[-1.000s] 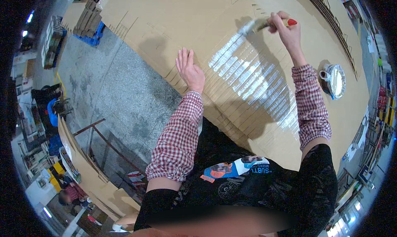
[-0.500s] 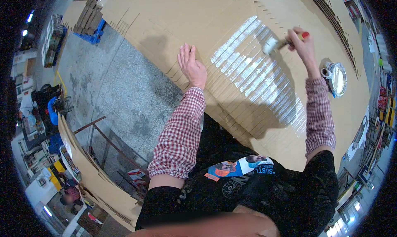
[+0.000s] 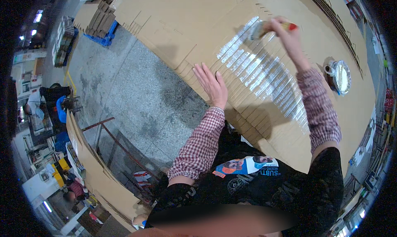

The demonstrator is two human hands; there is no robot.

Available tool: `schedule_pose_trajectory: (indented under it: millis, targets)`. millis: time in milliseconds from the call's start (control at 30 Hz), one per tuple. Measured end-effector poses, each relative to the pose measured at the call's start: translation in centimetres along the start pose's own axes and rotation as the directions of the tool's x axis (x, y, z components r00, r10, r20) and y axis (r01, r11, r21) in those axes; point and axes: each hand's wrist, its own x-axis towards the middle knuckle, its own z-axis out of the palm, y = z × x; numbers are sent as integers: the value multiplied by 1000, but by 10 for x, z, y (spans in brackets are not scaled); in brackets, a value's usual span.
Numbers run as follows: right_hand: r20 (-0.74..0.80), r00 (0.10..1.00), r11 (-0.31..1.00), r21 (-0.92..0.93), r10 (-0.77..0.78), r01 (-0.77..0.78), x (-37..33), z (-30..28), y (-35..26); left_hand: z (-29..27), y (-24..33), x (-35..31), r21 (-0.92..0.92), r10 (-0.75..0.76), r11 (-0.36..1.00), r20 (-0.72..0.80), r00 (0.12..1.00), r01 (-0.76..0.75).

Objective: The person is using a brush to apply glue or adhesive to a stack of corrugated cardboard sheets.

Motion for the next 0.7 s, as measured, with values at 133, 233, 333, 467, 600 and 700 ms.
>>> schedule_pose_trajectory:
  millis: [133,233,333,467,600,700]
  targets:
    - [98,993,997,-37,72,-69,2,35,8,13,-8,-3,61,-10,998,78,997,5]
    - [159,982,990,-109,106,-89,-17,16,-2,16,-11,-4,67,-8,998,74,997,3]
    - [96,917,826,-477,387,-299,-23,2,-20,16,-10,-5,100,2,995,74,997,-9]
    - [106,994,995,-83,-39,48,1,24,-18,16,-9,-5,103,13,995,42,999,-17]
    - [72,996,976,-215,62,-45,-4,14,5,17,-10,-5,94,17,995,42,999,-21]
    - [132,949,818,-549,287,-171,-31,-35,3,19,-11,-6,89,16,996,34,999,-19]
